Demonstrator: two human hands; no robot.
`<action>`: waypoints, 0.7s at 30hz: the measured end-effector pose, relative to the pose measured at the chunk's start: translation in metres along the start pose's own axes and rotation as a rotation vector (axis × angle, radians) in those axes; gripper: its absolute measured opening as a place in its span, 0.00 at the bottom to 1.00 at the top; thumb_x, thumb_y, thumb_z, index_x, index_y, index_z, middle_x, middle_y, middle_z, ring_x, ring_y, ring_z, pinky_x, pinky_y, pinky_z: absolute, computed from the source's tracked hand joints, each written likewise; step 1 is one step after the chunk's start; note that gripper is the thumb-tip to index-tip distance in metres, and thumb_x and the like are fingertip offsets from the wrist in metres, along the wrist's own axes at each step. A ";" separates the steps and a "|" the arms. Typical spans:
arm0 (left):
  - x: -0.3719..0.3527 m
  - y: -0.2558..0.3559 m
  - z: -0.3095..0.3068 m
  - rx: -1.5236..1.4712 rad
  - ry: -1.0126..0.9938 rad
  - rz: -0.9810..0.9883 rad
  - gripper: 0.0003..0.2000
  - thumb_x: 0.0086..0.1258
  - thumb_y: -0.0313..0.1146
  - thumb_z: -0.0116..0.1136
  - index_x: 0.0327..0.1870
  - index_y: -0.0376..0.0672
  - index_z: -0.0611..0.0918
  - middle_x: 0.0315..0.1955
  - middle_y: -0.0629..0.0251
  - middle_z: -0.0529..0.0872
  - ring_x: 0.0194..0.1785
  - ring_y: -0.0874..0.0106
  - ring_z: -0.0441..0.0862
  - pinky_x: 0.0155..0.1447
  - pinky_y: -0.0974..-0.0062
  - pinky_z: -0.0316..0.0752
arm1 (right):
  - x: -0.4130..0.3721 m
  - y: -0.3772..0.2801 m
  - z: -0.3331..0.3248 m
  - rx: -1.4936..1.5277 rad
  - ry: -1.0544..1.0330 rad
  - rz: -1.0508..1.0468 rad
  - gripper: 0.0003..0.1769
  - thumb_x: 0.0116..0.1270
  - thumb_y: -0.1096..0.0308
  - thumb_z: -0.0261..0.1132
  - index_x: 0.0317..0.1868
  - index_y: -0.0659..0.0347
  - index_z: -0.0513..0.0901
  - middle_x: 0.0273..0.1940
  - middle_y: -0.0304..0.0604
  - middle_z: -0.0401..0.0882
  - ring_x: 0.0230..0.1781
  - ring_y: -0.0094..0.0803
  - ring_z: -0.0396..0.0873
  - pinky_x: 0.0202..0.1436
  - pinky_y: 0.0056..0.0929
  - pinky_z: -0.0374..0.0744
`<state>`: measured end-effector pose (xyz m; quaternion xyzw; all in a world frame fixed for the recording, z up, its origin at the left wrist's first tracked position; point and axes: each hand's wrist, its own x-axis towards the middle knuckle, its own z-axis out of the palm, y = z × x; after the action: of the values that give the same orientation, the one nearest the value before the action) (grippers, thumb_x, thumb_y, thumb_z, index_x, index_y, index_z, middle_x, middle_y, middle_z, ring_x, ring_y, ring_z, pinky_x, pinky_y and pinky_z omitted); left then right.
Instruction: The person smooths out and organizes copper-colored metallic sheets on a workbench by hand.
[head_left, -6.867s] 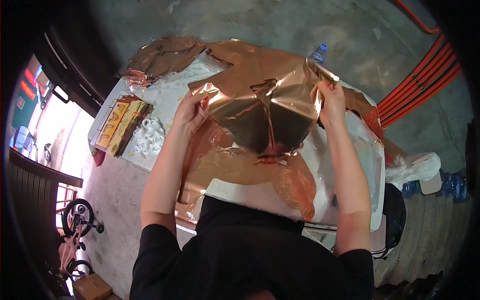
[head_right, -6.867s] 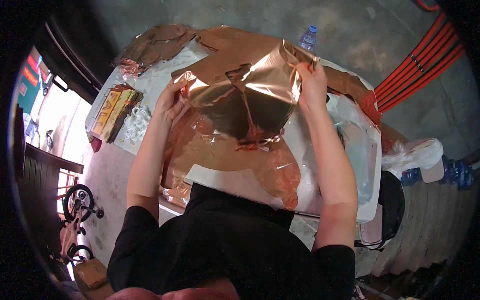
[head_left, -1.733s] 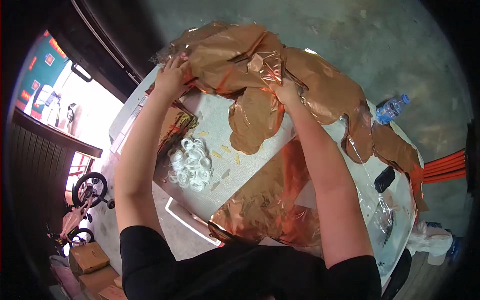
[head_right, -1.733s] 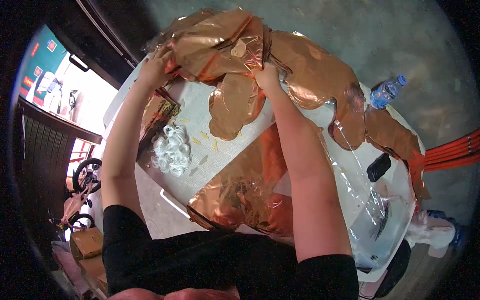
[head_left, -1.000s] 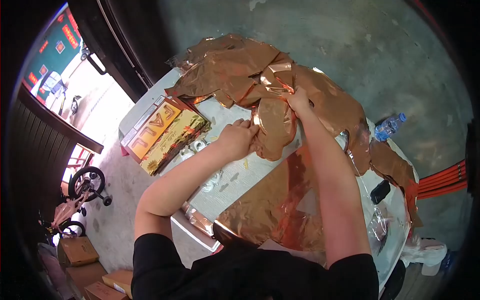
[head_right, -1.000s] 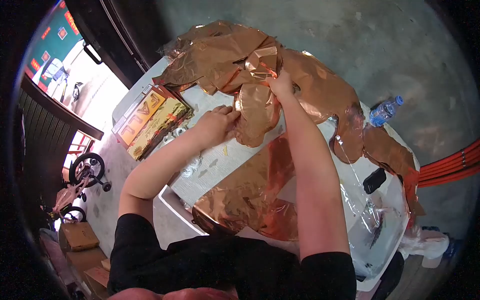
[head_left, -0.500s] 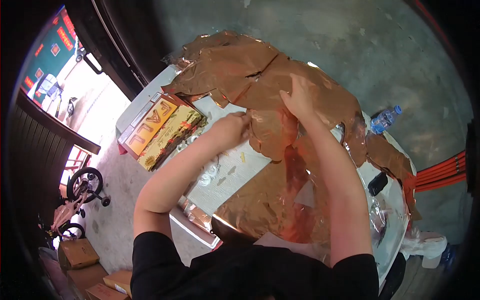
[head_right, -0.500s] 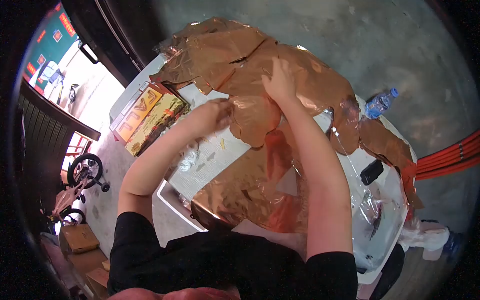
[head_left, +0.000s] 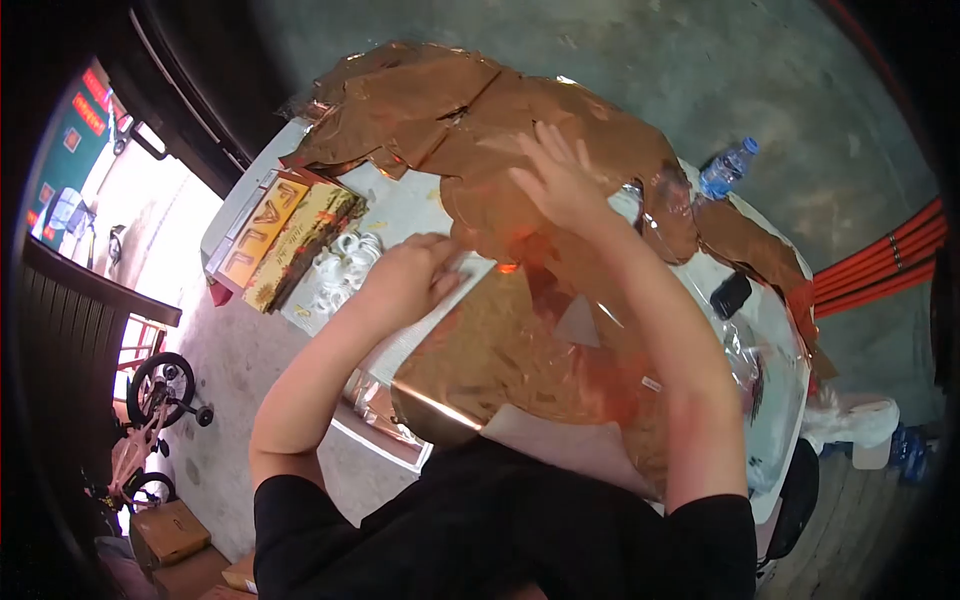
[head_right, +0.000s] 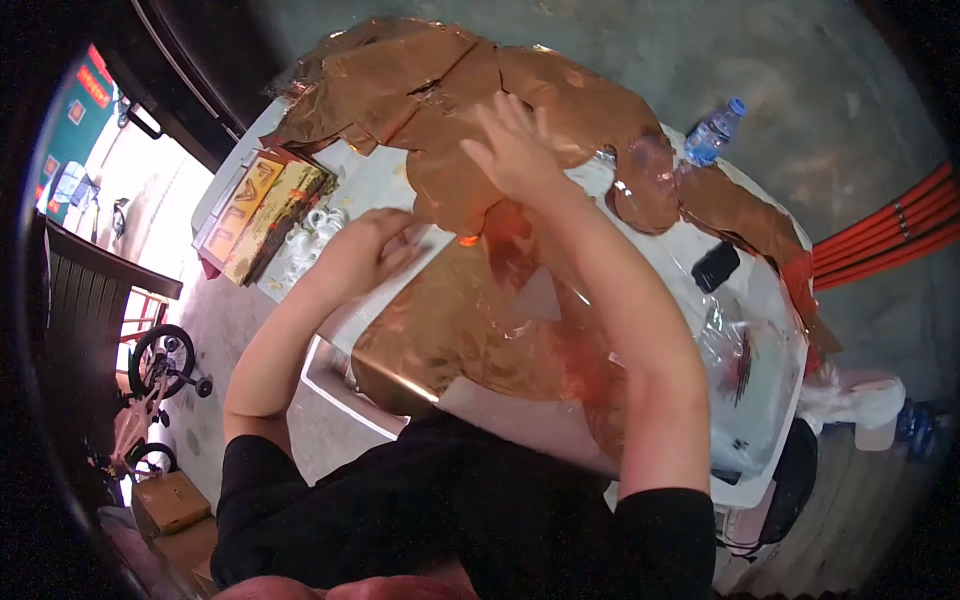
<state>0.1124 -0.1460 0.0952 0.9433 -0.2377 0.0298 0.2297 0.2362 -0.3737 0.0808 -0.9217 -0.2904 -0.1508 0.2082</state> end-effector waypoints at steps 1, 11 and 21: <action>-0.011 0.004 0.000 -0.093 -0.003 0.020 0.16 0.61 0.33 0.59 0.49 0.37 0.78 0.46 0.52 0.79 0.49 0.54 0.77 0.52 0.64 0.73 | -0.013 0.003 -0.016 -0.015 -0.016 0.002 0.32 0.68 0.51 0.54 0.67 0.59 0.62 0.70 0.57 0.52 0.72 0.48 0.49 0.71 0.53 0.45; -0.055 0.029 0.044 0.050 0.015 0.163 0.21 0.61 0.40 0.61 0.53 0.40 0.78 0.58 0.56 0.73 0.63 0.56 0.66 0.67 0.56 0.58 | -0.172 -0.004 -0.041 -0.170 -0.153 0.127 0.32 0.61 0.52 0.62 0.61 0.61 0.68 0.65 0.58 0.59 0.66 0.50 0.59 0.68 0.50 0.54; -0.053 0.026 0.045 0.095 -0.008 0.182 0.23 0.64 0.43 0.57 0.57 0.42 0.75 0.61 0.57 0.71 0.65 0.57 0.64 0.70 0.54 0.54 | -0.167 -0.015 -0.096 -0.131 -0.147 0.270 0.13 0.63 0.62 0.61 0.38 0.65 0.81 0.37 0.48 0.81 0.41 0.43 0.79 0.48 0.36 0.75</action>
<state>0.0513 -0.1636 0.0577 0.9277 -0.3218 0.0581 0.1803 0.0811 -0.4862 0.1019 -0.9725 -0.1680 -0.0721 0.1441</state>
